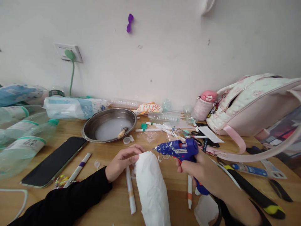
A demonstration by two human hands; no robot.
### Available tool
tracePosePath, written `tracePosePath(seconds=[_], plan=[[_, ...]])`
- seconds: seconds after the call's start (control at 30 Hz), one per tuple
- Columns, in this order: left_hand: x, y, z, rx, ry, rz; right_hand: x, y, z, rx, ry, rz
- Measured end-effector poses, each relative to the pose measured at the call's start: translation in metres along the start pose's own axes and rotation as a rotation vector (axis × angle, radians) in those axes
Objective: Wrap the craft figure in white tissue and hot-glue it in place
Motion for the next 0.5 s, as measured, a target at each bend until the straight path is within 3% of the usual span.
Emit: tracePosePath(seconds=[0.17,0.27,0.5], plan=[[0.0,0.001,0.0,-0.009,0.005,0.001,0.003,-0.001,0.005,-0.085,-0.02,-0.082],[0.0,0.001,0.0,-0.017,0.009,-0.002,0.002,-0.001,0.007,-0.061,-0.049,-0.05],[0.001,0.001,0.0,-0.027,0.0,0.0,0.002,-0.006,-0.004,-0.15,-0.024,-0.108]])
Point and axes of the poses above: each hand's wrist, its own y-axis towards the middle knuckle, its own x-axis out of the palm, z = x × y, the point moved 2 cm from there along y, towards the middle knuckle, and after that the axes turned 7 degrees about z, right-handed, at the moved point
